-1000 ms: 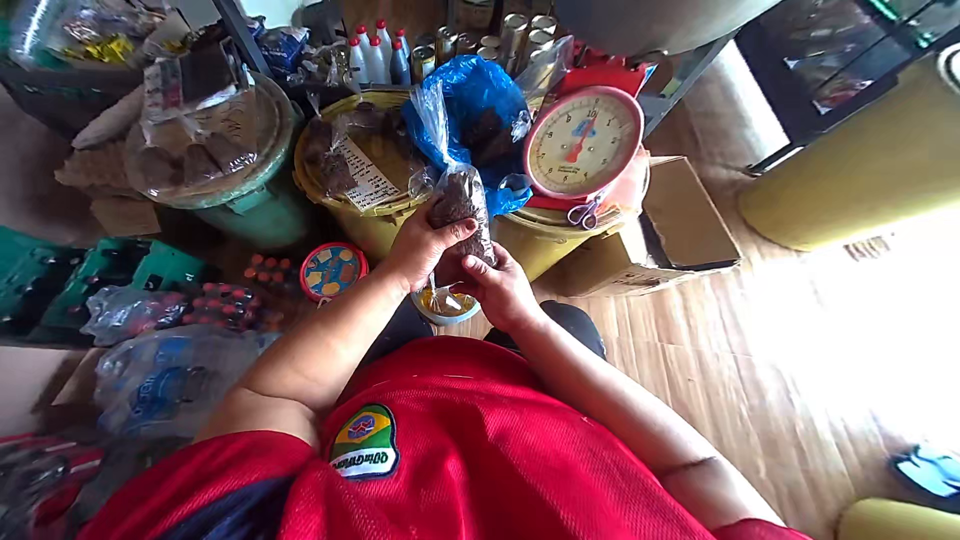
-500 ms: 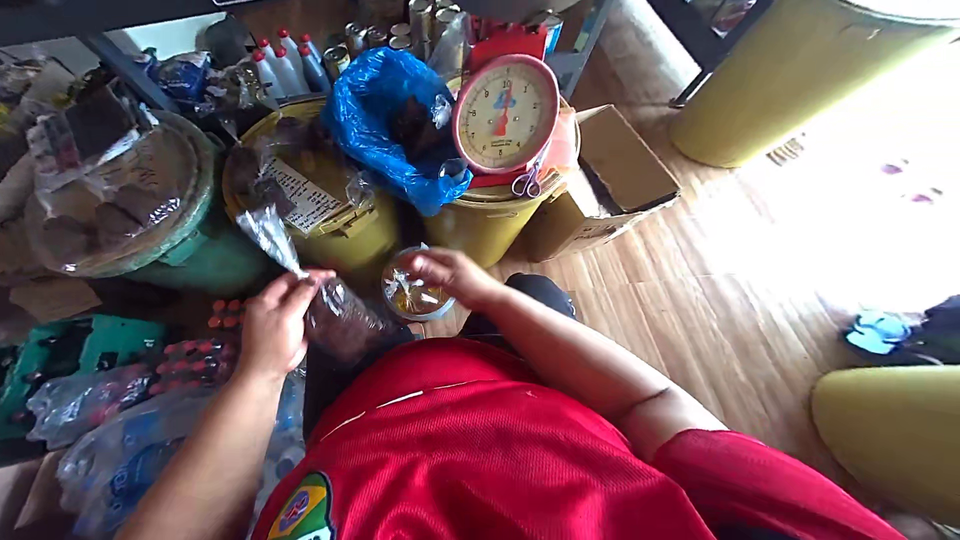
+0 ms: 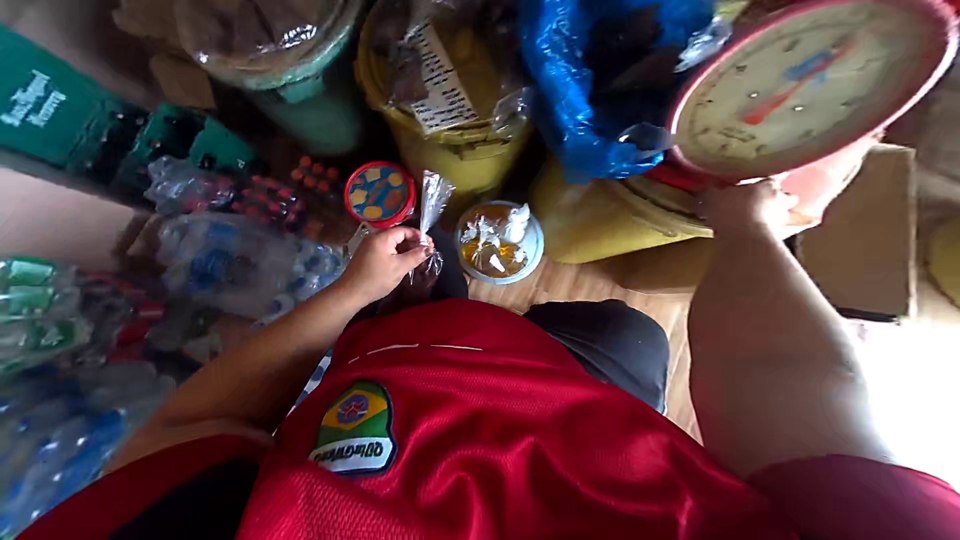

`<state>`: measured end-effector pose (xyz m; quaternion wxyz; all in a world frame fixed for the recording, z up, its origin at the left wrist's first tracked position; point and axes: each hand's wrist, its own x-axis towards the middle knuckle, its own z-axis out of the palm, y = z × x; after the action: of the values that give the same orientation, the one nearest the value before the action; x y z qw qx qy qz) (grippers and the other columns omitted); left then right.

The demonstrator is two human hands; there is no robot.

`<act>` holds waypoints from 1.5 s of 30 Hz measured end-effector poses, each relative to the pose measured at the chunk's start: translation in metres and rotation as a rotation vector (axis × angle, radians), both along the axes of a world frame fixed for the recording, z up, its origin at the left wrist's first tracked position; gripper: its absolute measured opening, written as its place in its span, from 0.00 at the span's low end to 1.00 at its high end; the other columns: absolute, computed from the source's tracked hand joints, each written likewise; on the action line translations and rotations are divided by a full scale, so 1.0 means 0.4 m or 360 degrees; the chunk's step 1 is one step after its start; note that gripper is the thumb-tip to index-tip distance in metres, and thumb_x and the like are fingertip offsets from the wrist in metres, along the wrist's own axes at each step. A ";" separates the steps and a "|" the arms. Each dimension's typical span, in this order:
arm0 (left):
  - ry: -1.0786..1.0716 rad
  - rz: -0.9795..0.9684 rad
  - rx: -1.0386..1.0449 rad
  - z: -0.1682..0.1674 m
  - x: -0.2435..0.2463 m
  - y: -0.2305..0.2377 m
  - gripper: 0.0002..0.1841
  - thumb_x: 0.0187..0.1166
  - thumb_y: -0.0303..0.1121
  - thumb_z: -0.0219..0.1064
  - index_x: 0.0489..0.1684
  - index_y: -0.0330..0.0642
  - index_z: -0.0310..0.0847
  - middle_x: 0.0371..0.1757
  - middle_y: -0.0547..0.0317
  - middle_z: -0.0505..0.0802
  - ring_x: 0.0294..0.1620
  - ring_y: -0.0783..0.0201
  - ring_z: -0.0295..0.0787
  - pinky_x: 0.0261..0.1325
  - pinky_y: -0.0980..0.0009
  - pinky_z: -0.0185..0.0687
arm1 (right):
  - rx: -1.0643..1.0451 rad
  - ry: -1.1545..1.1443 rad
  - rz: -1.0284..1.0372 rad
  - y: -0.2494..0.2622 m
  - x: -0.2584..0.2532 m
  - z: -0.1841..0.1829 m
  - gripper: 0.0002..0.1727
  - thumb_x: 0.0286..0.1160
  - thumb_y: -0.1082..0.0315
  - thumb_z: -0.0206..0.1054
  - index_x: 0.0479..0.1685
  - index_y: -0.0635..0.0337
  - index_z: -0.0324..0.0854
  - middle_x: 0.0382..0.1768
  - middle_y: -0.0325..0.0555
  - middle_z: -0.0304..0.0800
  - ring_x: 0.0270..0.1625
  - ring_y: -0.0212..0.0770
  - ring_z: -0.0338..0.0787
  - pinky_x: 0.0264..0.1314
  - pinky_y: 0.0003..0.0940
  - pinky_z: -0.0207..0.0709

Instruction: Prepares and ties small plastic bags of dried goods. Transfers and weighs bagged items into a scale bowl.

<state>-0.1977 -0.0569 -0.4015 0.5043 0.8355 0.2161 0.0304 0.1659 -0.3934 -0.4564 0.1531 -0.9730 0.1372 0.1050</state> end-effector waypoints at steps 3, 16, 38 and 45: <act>-0.0080 -0.0022 -0.0137 -0.004 -0.008 0.008 0.10 0.83 0.27 0.63 0.53 0.35 0.87 0.56 0.55 0.94 0.57 0.72 0.89 0.66 0.68 0.82 | -0.0230 0.0106 0.0113 -0.018 0.021 -0.014 0.44 0.71 0.46 0.71 0.74 0.79 0.69 0.76 0.84 0.69 0.81 0.81 0.67 0.75 0.83 0.59; 0.0048 0.0354 -0.0815 0.022 -0.016 0.014 0.12 0.89 0.27 0.55 0.54 0.32 0.85 0.52 0.55 0.92 0.51 0.68 0.87 0.59 0.68 0.83 | 0.1643 -0.0416 -0.0503 -0.151 -0.110 0.008 0.04 0.74 0.63 0.65 0.39 0.44 0.74 0.24 0.28 0.75 0.25 0.28 0.77 0.32 0.29 0.78; -0.0259 0.0638 -0.1111 0.035 -0.082 0.006 0.14 0.85 0.28 0.64 0.64 0.36 0.75 0.45 0.55 0.88 0.44 0.66 0.86 0.51 0.66 0.84 | 0.0710 0.0020 0.2108 0.404 -0.729 0.241 0.26 0.94 0.63 0.50 0.89 0.51 0.66 0.60 0.63 0.91 0.57 0.64 0.93 0.63 0.67 0.80; -0.0394 0.0785 -0.1153 0.024 -0.099 0.012 0.13 0.83 0.25 0.65 0.62 0.40 0.71 0.42 0.57 0.86 0.42 0.65 0.86 0.49 0.64 0.85 | 0.0498 -0.0038 0.2122 0.429 -0.758 0.235 0.25 0.96 0.54 0.46 0.87 0.43 0.72 0.58 0.62 0.92 0.58 0.67 0.92 0.59 0.71 0.79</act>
<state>-0.2372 -0.0521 -0.3918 0.7639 0.5186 0.3435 0.1717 -0.1372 -0.2220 -0.3623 0.1961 -0.8172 -0.5096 0.1846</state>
